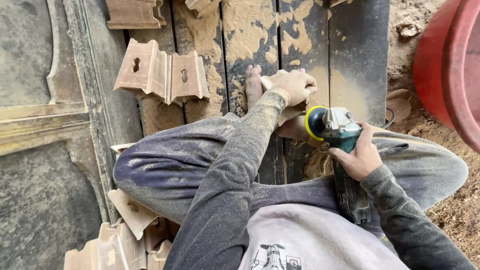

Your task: Sanding small decorative wooden blocks using a handheld angle grinder with a sanding disc attachment.

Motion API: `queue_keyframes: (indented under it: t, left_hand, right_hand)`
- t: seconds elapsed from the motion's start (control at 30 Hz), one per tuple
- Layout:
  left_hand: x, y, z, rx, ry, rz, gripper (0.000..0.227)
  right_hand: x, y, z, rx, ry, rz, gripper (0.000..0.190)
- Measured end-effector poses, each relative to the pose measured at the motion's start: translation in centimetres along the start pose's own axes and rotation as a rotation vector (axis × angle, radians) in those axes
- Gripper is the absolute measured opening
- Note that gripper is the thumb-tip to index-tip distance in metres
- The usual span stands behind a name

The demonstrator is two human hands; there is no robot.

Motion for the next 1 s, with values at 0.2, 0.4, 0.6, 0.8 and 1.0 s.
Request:
queue_keyframes:
  t: [0.2,0.4,0.6,0.8,1.0]
  left_hand:
    - [1.6,1.5,1.6,0.024,-0.007,-0.015,0.023]
    - [0.7,2.0,2.8,-0.038,0.023,-0.108,0.019]
    - [0.4,1.3,4.9,-0.010,-0.076,-0.222,0.022]
    - [1.4,1.8,6.0,-0.086,-0.134,-0.199,0.023]
    - [1.0,2.3,6.2,-0.120,-0.154,-0.207,0.022]
  right_hand:
    - [0.5,-1.0,0.4,-0.017,-0.014,0.021,0.092]
    - [-2.3,0.3,-2.7,0.053,-0.033,0.143,0.092]
    - [-0.9,-2.6,-2.9,0.049,-0.025,0.100,0.096]
    - [-0.1,0.9,-3.2,-0.041,0.029,0.133,0.095]
    - [2.0,3.1,-2.6,-0.187,0.067,0.168,0.088]
Point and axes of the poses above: each hand's wrist, its own z-axis towards the middle knuckle, its own x-axis out of the palm, y = z × x, the point moved 9 cm from there along z, towards the middle knuckle, and after that the axes turned 15 degrees about -z, right-handed, at the moved point
